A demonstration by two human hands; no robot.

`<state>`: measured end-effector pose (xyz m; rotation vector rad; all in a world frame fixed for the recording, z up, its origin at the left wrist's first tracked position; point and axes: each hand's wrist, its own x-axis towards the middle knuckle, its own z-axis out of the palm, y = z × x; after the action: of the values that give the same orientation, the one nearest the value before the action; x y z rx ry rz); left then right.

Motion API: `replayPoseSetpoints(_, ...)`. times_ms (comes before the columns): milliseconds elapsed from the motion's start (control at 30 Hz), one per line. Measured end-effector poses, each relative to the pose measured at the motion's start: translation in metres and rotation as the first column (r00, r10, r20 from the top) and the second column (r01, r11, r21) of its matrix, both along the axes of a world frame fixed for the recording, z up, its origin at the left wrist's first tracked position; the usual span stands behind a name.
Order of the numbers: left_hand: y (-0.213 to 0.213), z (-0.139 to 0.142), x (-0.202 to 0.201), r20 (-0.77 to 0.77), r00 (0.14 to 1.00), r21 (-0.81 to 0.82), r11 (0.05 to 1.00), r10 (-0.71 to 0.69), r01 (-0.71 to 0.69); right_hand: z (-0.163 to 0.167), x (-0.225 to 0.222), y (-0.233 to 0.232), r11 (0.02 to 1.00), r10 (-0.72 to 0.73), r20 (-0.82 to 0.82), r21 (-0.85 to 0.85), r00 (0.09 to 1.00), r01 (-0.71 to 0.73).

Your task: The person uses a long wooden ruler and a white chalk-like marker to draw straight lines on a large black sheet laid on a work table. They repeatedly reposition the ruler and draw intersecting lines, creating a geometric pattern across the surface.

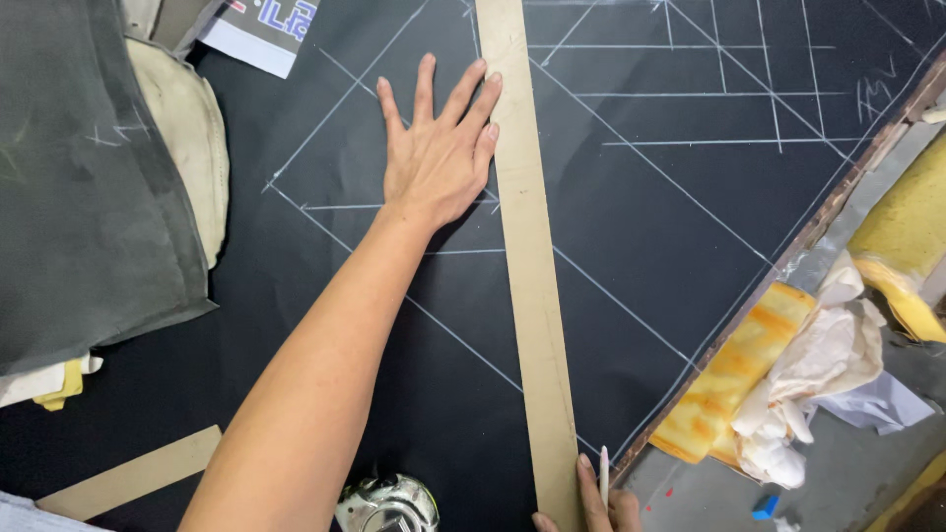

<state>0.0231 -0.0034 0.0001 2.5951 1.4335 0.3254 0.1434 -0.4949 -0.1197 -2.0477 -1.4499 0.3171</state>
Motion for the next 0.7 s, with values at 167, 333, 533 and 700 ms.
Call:
replayPoseSetpoints(167, 0.001, -0.001, 0.002, 0.037, 0.999, 0.034, 0.999, 0.013, -0.014, -0.001, 0.001, 0.007, 1.0, 0.002, 0.104, 0.023, 0.995, -0.004)
replayPoseSetpoints(333, 0.001, -0.002, 0.004, 0.064, 0.998, 0.034, 0.999, 0.022, -0.025, -0.019, 0.011, 0.003, 0.998, -0.061, 0.127, 0.029, 0.99, 0.058)
replayPoseSetpoints(533, 0.001, 0.0, 0.003, 0.086, 0.996, 0.05, 0.998, 0.03, -0.035, -0.038, 0.021, 0.031, 0.97, -0.231, 0.127, 0.103, 0.965, 0.219)
replayPoseSetpoints(700, 0.002, 0.003, 0.004, 0.089, 0.995, 0.066, 0.997, 0.039, -0.045, -0.03, 0.016, 0.042, 0.958, -0.276, 0.111, 0.108, 0.955, 0.264)
